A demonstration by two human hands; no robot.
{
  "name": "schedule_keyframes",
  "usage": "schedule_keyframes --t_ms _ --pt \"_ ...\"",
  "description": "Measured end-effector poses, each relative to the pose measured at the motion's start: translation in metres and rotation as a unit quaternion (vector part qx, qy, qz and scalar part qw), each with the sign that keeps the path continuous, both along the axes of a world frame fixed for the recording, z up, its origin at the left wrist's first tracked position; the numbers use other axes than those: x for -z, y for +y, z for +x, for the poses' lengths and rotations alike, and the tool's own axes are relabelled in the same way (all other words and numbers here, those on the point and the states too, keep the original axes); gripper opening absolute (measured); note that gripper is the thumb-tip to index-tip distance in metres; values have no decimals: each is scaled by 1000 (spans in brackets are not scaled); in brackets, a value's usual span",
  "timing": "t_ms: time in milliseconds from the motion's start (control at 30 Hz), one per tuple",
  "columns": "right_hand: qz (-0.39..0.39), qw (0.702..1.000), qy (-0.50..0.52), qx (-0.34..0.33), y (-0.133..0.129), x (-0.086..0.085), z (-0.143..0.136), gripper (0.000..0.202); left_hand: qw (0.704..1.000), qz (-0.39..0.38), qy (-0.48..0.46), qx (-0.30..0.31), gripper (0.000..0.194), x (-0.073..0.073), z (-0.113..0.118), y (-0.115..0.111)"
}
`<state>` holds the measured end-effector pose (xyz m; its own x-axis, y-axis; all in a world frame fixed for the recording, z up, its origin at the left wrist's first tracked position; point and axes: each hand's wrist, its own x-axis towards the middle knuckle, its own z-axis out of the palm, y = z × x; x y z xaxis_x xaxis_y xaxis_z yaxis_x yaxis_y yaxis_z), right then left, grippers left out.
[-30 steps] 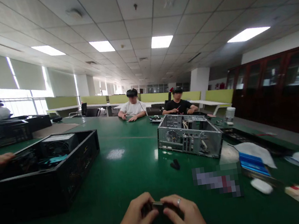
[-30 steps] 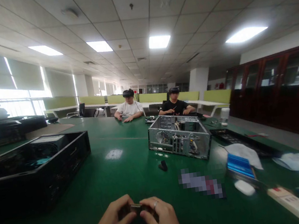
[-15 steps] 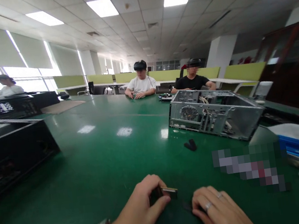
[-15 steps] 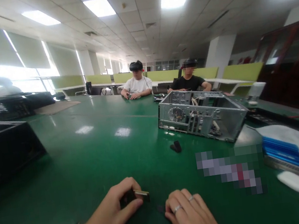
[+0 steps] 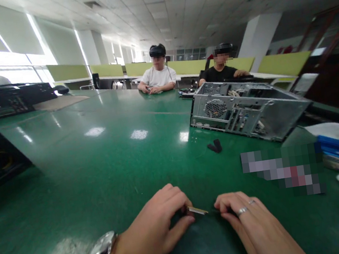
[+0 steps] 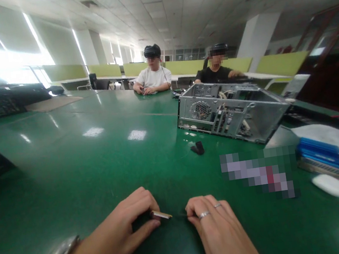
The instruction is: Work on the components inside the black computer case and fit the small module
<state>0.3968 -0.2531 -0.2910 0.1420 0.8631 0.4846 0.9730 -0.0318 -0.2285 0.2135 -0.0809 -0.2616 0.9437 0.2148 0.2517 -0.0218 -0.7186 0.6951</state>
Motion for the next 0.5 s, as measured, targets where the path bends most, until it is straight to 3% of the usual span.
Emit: schedule_keyframes --t_ms 100,200,500 --pt "50 998 -14 -28 -2 -13 -8 14 999 30 14 12 9 1 0 0" --pt "59 993 -21 -98 -4 -24 -16 15 996 71 26 47 7 2 1 0" --pt "27 985 -32 -166 -8 -20 -16 18 991 113 23 71 7 5 0 -2"
